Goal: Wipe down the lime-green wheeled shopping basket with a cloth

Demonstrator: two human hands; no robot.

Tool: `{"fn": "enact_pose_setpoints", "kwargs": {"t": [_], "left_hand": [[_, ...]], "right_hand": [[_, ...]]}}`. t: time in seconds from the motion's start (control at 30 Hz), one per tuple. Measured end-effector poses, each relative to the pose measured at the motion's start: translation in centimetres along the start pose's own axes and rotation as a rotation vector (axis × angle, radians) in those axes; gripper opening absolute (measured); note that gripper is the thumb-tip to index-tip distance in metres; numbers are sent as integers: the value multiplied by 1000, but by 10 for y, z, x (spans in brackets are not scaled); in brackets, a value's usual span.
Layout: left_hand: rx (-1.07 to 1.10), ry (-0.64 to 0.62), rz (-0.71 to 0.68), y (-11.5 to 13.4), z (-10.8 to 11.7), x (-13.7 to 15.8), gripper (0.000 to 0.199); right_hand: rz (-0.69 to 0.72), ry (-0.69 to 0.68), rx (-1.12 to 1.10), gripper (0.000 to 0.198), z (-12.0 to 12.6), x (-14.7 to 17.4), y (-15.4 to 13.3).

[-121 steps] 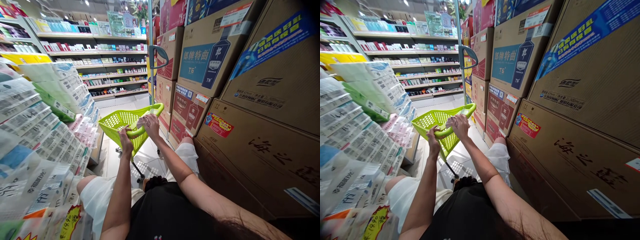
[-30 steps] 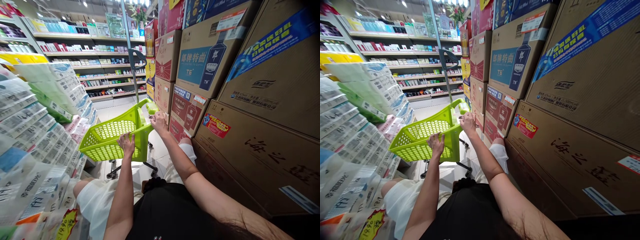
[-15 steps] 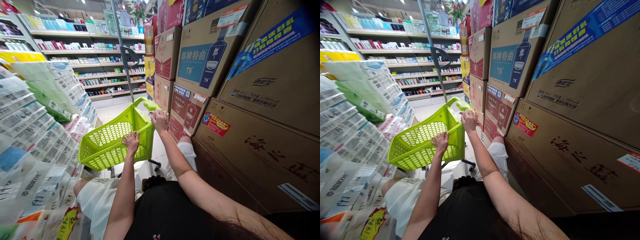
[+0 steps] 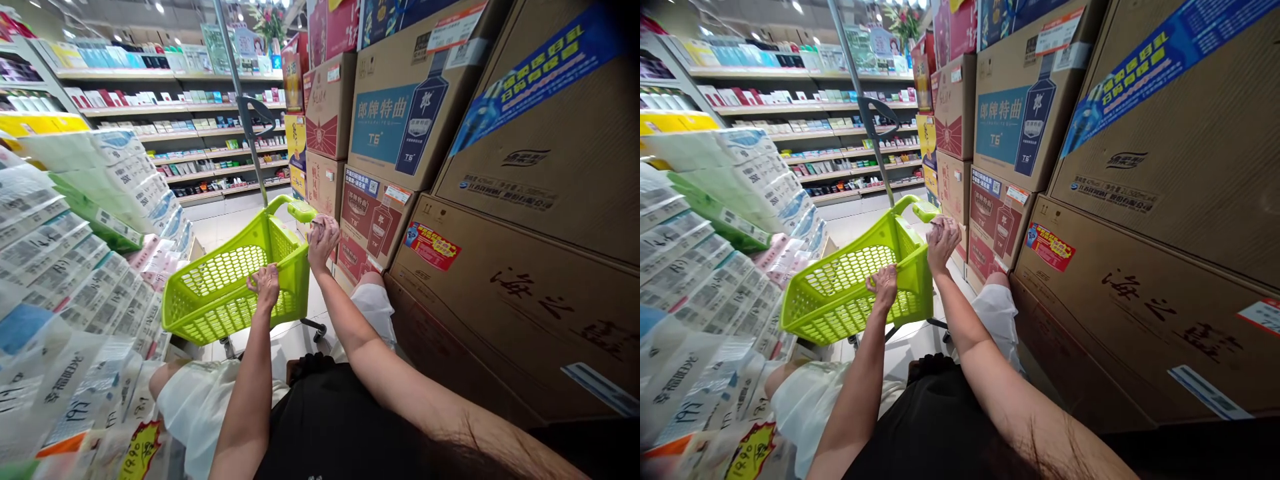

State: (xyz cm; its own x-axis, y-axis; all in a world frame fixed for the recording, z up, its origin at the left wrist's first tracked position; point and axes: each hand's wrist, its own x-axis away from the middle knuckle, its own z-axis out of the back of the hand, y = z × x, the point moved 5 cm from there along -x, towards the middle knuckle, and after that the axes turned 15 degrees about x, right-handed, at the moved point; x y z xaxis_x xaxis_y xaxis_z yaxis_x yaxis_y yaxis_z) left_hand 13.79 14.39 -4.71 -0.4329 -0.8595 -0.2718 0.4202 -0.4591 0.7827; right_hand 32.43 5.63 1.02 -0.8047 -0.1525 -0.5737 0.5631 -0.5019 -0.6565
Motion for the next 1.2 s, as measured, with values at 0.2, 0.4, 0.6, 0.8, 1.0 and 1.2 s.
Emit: {"fn": "enact_pose_setpoints", "kwargs": {"t": [0.2,0.4,0.6,0.8,1.0,1.2], "left_hand": [[-17,21,-20,3,-12,0,52],[-43,4,-40,2,-8,1,53],[-15,15,-39,1,-9,-1,56],[-2,15,-29,1,-9,0,54],[-2,-1,-37,-1,-12,3,54],[-44,0,-46,4,-15,8,49]], "right_hand": [[-236,-141,117,57,-24,76,5],[-425,-241,58,52,-44,112,3],[-400,-168,26,53,-45,100,0],[-180,-72,-11,53,-35,109,17],[327,-117,165,43,-5,45,-19],[486,-472,459,38,-22,12,-53]]}}
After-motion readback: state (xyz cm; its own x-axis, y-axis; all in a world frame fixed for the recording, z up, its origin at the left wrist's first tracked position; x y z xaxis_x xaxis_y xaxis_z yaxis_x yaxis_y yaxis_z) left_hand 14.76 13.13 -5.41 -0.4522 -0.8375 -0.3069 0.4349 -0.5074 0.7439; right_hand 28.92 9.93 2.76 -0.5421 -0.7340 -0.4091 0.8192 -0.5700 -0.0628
